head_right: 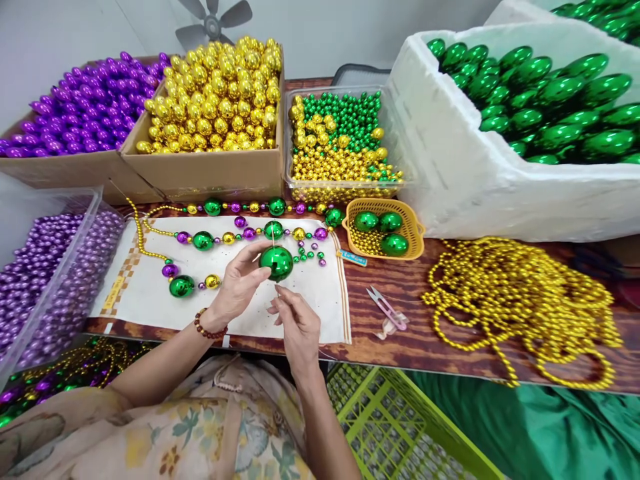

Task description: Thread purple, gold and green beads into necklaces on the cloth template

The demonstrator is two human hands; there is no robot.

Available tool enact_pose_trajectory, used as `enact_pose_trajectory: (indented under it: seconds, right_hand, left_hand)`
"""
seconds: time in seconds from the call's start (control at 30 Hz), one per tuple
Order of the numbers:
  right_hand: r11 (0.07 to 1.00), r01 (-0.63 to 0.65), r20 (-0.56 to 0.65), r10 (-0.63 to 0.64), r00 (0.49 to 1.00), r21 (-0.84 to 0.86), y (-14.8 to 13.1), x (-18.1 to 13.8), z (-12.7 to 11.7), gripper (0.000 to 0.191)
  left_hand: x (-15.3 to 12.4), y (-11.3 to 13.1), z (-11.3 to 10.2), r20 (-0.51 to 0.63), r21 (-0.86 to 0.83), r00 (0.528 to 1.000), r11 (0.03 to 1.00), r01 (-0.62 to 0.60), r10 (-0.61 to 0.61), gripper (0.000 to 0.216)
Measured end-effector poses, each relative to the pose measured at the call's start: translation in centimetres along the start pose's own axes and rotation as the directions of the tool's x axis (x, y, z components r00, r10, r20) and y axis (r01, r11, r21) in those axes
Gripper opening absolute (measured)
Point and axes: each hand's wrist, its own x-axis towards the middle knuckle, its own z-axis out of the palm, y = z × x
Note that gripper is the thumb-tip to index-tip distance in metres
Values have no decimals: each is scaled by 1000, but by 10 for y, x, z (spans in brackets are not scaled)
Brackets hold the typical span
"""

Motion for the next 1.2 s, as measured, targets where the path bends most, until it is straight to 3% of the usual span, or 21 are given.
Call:
enact_pose_trajectory:
  seconds: [0.17, 0.33, 0.43, 0.53, 0.63, 0.73, 0.83, 1.03, 1.2]
  right_hand:
    - [982, -157, -115, 170, 979, 109, 6, -1, -7, 22]
    - [953, -234, -89, 254, 963, 193, 12, -7, -17, 24]
    - [945, -262, -123, 288, 950, 194, 21, -11, -26, 24]
    - [951, -239, -238, 282, 930, 196, 32, -13, -41, 23]
    - [958, -231, -327, 277, 904, 172, 40, -13, -59, 24]
    - [965, -240, -359, 263, 896, 108, 43, -14, -73, 25]
    - [972, -228, -369, 234, 899, 62, 42, -15, -78, 25]
    - [970, -242, -354, 238, 904, 33, 43, -18, -76, 26]
    - [968, -245, -338, 247, 908, 49, 45, -18, -77, 25]
  left_hand:
    - [-4, -7, 8, 52, 93, 992, 990, 106, -112, 48]
    - [-11, -18, 16, 46, 221, 981, 959, 175, -190, 45]
    - [-13, -26, 15, 118, 273, 977, 952, 141, -179, 45]
    - [-4, -36, 8, 237, 392, 961, 919, 41, -144, 41]
    - [21, -49, -3, 174, 649, 981, 759, -45, -90, 32]
    - [51, -62, -7, 208, 899, 976, 406, -163, -67, 20]
    - [71, -70, 0, 257, 961, 959, 137, -240, -123, 21]
    - [88, -66, 20, 84, 994, 970, -50, -98, -226, 32]
    - [103, -66, 23, 92, 985, 940, -111, -135, -328, 31]
